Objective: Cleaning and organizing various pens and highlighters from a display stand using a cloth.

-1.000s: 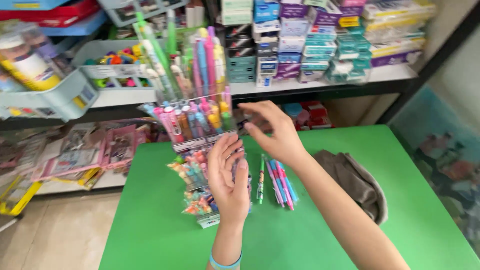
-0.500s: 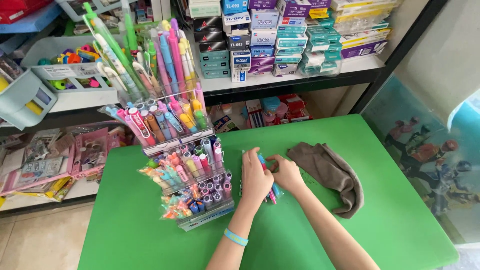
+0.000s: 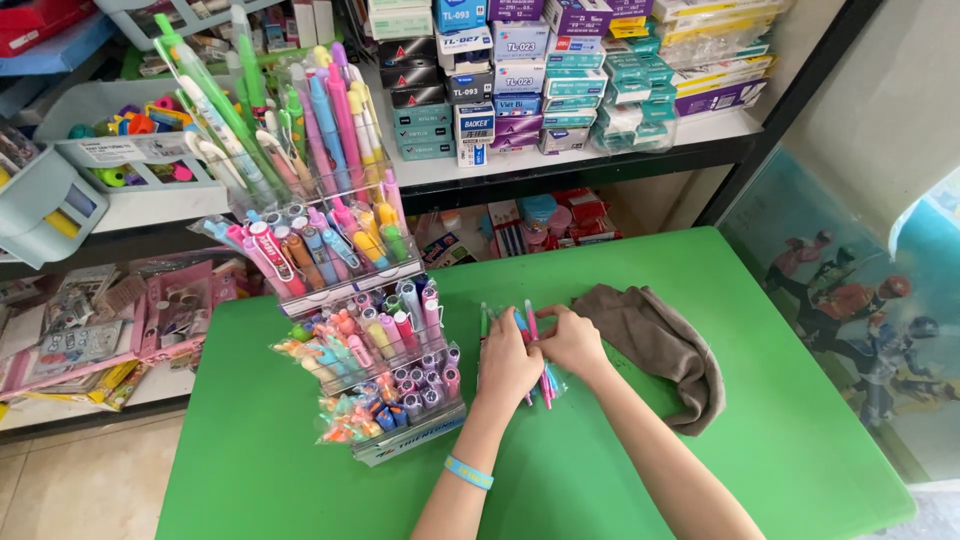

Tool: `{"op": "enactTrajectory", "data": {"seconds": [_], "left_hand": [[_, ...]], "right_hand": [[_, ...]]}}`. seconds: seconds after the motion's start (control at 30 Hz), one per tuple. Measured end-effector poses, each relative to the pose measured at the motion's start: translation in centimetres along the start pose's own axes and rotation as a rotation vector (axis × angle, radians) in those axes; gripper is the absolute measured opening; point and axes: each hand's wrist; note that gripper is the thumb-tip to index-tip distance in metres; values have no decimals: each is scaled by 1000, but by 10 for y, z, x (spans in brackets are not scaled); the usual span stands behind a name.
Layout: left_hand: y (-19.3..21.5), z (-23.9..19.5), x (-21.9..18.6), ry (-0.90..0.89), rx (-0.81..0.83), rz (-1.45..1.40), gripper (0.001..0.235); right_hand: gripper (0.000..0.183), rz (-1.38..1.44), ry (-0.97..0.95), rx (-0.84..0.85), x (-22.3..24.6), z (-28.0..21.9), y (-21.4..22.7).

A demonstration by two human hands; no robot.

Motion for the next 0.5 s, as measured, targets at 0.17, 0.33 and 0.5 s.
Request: {"op": "enactTrajectory", "data": {"seconds": [0.17, 0.33, 0.5], "left_hand": [[26, 0, -16, 99, 165, 56, 44], [43, -5, -31, 85, 185, 30, 26], [52, -8, -43, -4, -24, -188, 22]], "right_hand": [[57, 435, 17, 82, -21, 14, 8], [45, 776, 157, 119, -17, 13, 22], [39, 835, 273, -53, 37, -23, 39]]}}
Point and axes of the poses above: each hand's wrist, its own z-axis towards the middle knuckle, its own y-axis out of the back of the hand, x = y × z, and after that the axes turned 3 degrees about z, right-handed
